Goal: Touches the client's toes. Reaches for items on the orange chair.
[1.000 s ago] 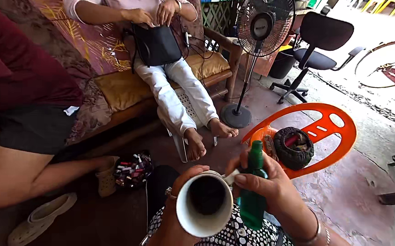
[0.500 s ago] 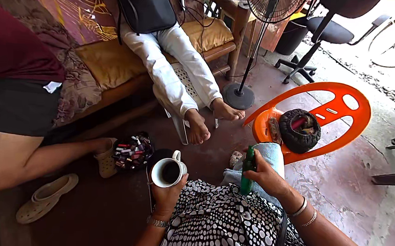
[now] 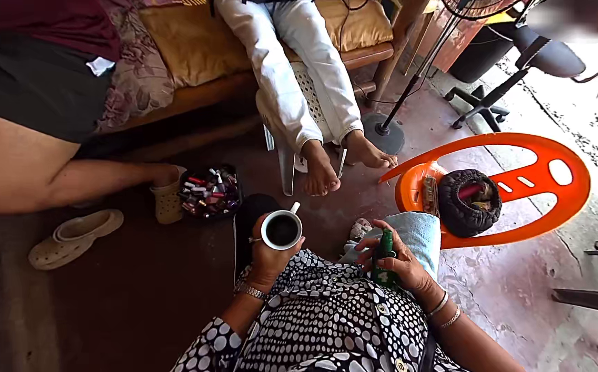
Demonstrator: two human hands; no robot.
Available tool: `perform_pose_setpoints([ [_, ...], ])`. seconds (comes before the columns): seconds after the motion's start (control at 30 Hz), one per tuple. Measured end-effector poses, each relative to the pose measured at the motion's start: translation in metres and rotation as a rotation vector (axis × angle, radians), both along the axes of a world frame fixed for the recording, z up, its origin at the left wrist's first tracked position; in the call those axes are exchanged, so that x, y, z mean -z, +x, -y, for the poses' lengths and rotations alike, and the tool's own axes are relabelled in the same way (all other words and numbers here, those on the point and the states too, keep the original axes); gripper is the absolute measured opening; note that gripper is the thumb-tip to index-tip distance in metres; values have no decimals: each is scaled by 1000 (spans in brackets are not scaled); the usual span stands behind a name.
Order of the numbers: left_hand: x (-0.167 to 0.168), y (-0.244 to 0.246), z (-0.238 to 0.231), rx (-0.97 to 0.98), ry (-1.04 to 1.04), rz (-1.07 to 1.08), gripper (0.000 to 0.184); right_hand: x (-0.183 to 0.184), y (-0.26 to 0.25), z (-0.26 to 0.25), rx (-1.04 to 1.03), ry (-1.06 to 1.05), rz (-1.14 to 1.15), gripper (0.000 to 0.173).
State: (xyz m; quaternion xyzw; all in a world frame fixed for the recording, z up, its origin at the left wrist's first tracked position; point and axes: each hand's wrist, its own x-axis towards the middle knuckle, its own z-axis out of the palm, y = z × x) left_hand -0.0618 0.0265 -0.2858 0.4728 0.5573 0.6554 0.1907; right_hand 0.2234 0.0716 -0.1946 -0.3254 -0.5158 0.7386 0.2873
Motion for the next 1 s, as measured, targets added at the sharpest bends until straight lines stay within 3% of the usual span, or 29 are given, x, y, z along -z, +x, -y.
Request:
perform_pose_setpoints([
  [0.1, -1, -1, 1, 9, -13, 11, 101, -6, -2, -7, 28, 213, 200, 81],
  [0.2, -1, -2, 1, 8, -21, 25, 102, -16, -3, -22, 102, 434, 485, 87],
  [0.33, 1, -4, 0, 16, -17, 13, 102, -36, -6, -45, 273, 729, 786, 80],
  [0.63, 1, -3, -2, 28, 12, -8, 102, -37, -3, -100, 588, 525, 714, 87],
  [0.87, -1, 0, -4, 18, -42, -20, 104, -44, -18, -113, 400, 586, 1044, 82],
  [1.0, -1, 1, -5, 27, -35, -27, 103, -45, -26, -110, 331, 589, 1098, 84],
])
